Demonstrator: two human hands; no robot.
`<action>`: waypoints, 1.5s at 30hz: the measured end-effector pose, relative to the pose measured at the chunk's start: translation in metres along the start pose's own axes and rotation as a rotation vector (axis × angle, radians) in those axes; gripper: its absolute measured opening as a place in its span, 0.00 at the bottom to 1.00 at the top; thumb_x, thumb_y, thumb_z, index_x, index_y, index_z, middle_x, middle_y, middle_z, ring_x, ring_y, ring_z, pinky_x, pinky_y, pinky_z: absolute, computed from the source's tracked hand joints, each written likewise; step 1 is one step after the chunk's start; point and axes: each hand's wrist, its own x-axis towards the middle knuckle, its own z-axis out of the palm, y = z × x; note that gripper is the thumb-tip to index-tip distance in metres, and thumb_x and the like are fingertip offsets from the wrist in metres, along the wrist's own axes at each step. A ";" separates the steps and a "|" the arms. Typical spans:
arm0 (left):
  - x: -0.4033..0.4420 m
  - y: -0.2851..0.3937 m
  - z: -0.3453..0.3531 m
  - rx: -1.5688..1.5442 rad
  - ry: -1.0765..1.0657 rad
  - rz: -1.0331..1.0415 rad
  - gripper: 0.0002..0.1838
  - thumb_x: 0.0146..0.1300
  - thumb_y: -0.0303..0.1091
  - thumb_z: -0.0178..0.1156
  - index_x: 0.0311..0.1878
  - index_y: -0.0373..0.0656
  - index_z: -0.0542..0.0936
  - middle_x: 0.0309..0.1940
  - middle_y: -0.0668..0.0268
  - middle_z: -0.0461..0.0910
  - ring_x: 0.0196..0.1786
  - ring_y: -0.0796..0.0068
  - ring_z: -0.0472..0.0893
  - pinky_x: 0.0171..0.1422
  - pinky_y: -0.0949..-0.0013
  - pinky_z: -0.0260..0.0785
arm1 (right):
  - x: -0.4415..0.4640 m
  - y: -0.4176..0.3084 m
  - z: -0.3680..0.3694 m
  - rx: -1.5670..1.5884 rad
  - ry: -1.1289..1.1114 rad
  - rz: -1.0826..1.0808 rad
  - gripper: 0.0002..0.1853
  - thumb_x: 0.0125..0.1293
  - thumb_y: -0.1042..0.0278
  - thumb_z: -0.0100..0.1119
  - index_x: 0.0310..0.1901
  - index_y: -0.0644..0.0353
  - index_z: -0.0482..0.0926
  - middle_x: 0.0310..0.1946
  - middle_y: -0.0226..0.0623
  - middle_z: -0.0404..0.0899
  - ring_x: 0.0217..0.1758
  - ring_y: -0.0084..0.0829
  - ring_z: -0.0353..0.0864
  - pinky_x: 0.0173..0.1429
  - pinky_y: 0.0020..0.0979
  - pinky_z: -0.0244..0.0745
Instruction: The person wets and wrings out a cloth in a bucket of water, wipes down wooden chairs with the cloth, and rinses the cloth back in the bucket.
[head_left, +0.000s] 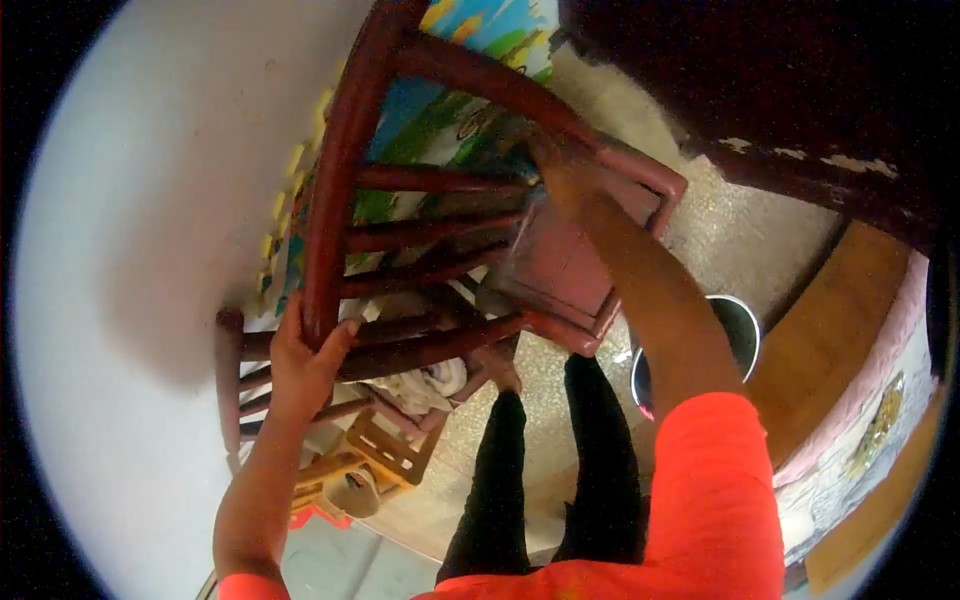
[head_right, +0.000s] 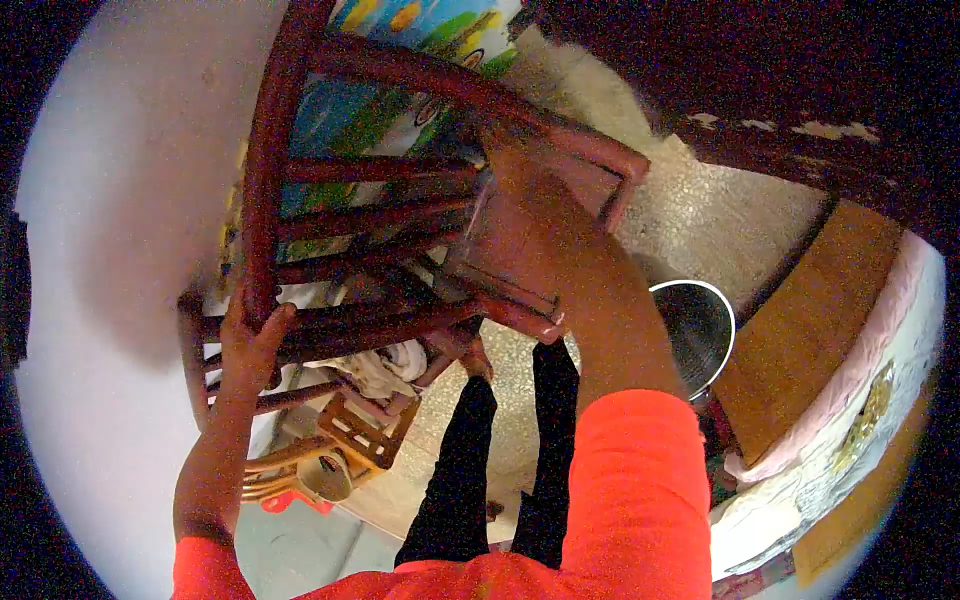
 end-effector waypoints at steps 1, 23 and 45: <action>0.000 -0.001 0.000 -0.014 0.003 -0.001 0.23 0.57 0.33 0.66 0.53 0.37 0.68 0.35 0.64 0.77 0.33 0.78 0.77 0.39 0.74 0.70 | 0.004 0.003 0.012 0.011 -0.012 -0.012 0.27 0.57 0.77 0.46 0.62 0.63 0.67 0.68 0.45 0.58 0.70 0.45 0.58 0.73 0.39 0.54; 0.000 -0.021 0.003 -0.039 0.010 0.057 0.20 0.53 0.35 0.68 0.45 0.38 0.72 0.27 0.59 0.74 0.28 0.70 0.70 0.36 0.69 0.66 | -0.004 -0.035 -0.007 0.473 0.294 0.344 0.22 0.50 0.71 0.56 0.49 0.65 0.72 0.45 0.54 0.74 0.50 0.56 0.73 0.57 0.46 0.69; -0.002 0.000 0.004 -0.044 0.028 0.121 0.23 0.56 0.41 0.67 0.48 0.38 0.72 0.29 0.59 0.77 0.30 0.69 0.74 0.39 0.69 0.68 | -0.135 -0.029 0.051 0.123 -0.172 0.304 0.20 0.55 0.70 0.54 0.51 0.65 0.74 0.51 0.53 0.74 0.58 0.49 0.70 0.64 0.45 0.61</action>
